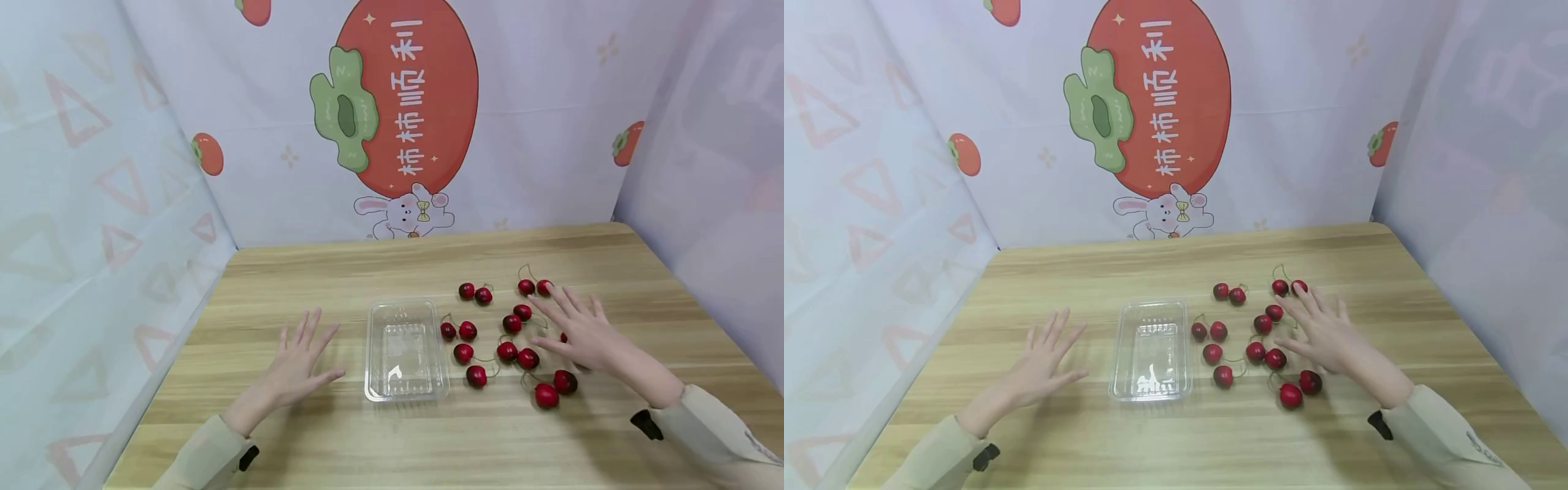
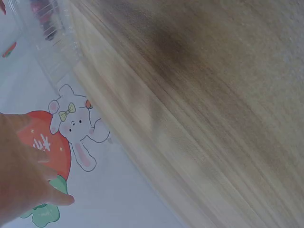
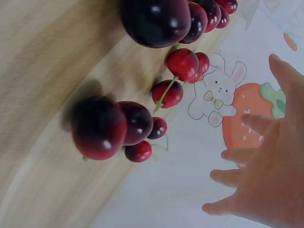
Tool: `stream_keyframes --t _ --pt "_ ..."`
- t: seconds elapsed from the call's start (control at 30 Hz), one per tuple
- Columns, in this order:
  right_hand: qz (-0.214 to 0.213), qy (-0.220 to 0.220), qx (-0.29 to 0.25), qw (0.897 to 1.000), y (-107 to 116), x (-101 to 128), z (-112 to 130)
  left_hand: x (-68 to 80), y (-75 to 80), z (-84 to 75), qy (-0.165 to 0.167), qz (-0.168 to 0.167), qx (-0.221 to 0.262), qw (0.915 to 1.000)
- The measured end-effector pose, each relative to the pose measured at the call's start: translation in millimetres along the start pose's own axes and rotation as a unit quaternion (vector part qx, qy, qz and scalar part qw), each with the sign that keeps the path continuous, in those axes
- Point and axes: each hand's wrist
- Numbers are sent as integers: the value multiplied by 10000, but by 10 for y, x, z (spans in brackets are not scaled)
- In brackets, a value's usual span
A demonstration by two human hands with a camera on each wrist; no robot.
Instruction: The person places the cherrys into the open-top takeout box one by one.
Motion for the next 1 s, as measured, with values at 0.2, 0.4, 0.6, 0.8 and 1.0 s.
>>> stream_keyframes --t 0.2,0.4,0.6,0.8,1.0 --pt "266 199 -204 9992 5 -103 88 -28 39 -61 -135 -77 104 9998" --pt "320 458 -155 9983 13 -219 180 -65 51 -100 -320 -347 96 9988" --pt "501 722 -164 9960 30 -381 295 -98 52 -196 -314 -819 445 9952" --pt "688 783 -439 9936 28 -513 375 -162 55 -312 -394 -1228 777 9886" --pt "848 1005 -691 9889 22 -671 463 -221 37 -390 -72 -1356 1476 9797"
Point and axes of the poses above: each hand's wrist, its own x-axis away from the middle knuckle, its own y-axis out of the back of the hand, z = x × y, and after that the axes turned 15 degrees about -y, right-handed
